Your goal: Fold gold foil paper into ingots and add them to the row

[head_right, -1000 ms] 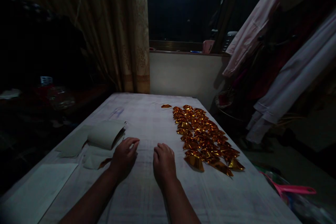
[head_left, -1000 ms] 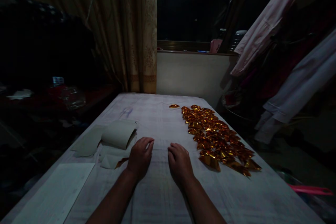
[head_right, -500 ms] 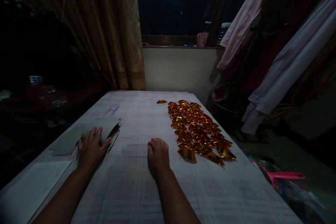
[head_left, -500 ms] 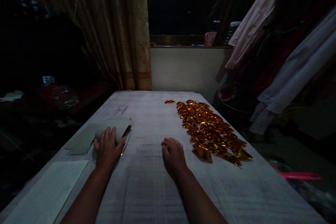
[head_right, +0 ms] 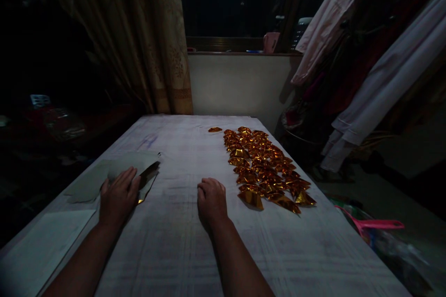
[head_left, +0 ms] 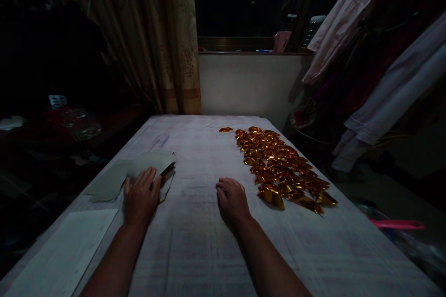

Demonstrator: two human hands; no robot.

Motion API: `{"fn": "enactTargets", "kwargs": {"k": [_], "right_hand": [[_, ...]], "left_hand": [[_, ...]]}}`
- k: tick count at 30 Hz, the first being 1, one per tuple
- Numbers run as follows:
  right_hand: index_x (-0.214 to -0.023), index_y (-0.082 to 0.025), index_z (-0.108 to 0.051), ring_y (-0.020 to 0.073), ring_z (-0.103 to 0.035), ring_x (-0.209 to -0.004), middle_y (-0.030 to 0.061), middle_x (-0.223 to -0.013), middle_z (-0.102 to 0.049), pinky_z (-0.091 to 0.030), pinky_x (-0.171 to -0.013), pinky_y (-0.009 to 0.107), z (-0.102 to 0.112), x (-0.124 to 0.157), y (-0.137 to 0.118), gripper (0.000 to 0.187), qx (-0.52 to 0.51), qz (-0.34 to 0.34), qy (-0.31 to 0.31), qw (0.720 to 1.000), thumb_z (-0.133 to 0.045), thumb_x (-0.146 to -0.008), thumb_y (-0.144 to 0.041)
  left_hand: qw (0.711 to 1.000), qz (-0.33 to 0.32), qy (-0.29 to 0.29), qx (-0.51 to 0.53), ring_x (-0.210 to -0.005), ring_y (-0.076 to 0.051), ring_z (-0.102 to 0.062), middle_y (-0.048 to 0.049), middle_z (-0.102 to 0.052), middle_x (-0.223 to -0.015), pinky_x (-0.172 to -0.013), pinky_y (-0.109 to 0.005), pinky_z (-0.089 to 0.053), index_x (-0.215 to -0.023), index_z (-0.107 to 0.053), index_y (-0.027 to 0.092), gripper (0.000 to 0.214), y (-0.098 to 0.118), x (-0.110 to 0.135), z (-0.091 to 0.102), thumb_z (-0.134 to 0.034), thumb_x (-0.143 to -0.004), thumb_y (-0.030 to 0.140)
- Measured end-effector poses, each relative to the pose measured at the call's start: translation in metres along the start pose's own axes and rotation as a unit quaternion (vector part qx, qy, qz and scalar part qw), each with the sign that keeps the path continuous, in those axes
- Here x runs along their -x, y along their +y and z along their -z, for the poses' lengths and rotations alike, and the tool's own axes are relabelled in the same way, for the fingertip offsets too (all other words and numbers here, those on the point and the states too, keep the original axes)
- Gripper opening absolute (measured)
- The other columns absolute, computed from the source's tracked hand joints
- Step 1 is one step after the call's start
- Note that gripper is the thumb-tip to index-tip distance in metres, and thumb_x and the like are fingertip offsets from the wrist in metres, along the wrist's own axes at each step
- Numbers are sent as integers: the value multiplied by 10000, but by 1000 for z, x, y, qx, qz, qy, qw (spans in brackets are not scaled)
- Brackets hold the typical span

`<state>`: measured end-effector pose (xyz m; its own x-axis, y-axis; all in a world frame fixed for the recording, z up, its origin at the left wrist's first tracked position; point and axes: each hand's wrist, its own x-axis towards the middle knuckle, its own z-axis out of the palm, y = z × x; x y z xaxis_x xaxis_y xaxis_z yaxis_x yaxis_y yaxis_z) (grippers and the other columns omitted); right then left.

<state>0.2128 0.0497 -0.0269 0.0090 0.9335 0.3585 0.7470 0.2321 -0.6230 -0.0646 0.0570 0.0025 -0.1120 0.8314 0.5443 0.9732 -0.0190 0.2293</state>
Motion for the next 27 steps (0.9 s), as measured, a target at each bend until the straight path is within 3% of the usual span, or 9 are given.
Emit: {"fn": "enactTargets", "kwargs": {"k": [4, 8, 12, 15, 19, 23, 27], "right_hand": [[-975, -239, -775, 234, -624, -1185, 63, -1183, -737, -412, -1071, 413, 0, 1, 1, 229, 1, 8, 0, 1000, -583, -874, -165], [-1002, -222, -766, 235, -635, -1162, 79, -1173, -737, -429, -1064, 418, -3, 1, 2, 251, -15, 6, 16, 1000, -566, -866, -159], [-1222, -185, -692, 233, -657, -1127, 106, -1201, -725, -473, -1037, 403, -9, -3, 9, 399, -67, -19, 63, 996, -529, -858, -174], [-1363, -173, -594, 231, -647, -1161, 112, -1267, -696, -492, -1036, 392, -9, -8, 19, 522, -118, -53, 100, 987, -512, -847, -192], [-1335, -159, -614, 243, -629, -1203, 131, -1296, -678, -496, -1037, 413, 0, -13, 27, 476, -143, -80, 140, 976, -478, -886, -241], [-1171, -191, -715, 222, -660, -1126, 107, -1196, -727, -499, -1017, 389, 10, -9, 19, 360, -123, 24, 130, 984, -468, -914, -244], [-1033, -224, -754, 208, -688, -1018, 72, -1047, -768, -501, -951, 348, 10, -2, 7, 299, -64, 102, 32, 992, -526, -853, -156]], "left_hand": [[999, -28, 22, 20, -1257, -313, -606, -152, -686, -1302, -1164, -554, -246, -1212, -697, 164, 465, -1, -1, 4, -328, -998, 349], [992, -82, 74, 56, -1160, -287, -676, -137, -740, -1200, -1117, -519, -358, -1113, -725, 175, 413, 4, -1, 5, -361, -1010, 340], [973, -167, 107, 120, -1061, -250, -722, -128, -768, -1123, -1009, -428, -496, -1075, -732, 169, 361, 27, 7, 4, -412, -1020, 327], [967, -193, 65, 153, -1044, -231, -722, -103, -773, -1108, -974, -383, -525, -1097, -726, 178, 333, 52, 17, 2, -428, -1026, 309], [951, -263, -10, 164, -947, -238, -734, -86, -785, -1006, -913, -392, -540, -1047, -722, 187, 342, 75, 25, 1, -415, -1034, 338], [948, -261, -98, 151, -830, -223, -724, -67, -772, -927, -785, -351, -541, -968, -710, 210, 367, 86, 30, 1, -384, -1043, 359], [943, -240, -161, 166, -815, -210, -715, -53, -758, -900, -747, -320, -534, -959, -699, 220, 328, 89, 34, 1, -405, -1030, 347]]}}
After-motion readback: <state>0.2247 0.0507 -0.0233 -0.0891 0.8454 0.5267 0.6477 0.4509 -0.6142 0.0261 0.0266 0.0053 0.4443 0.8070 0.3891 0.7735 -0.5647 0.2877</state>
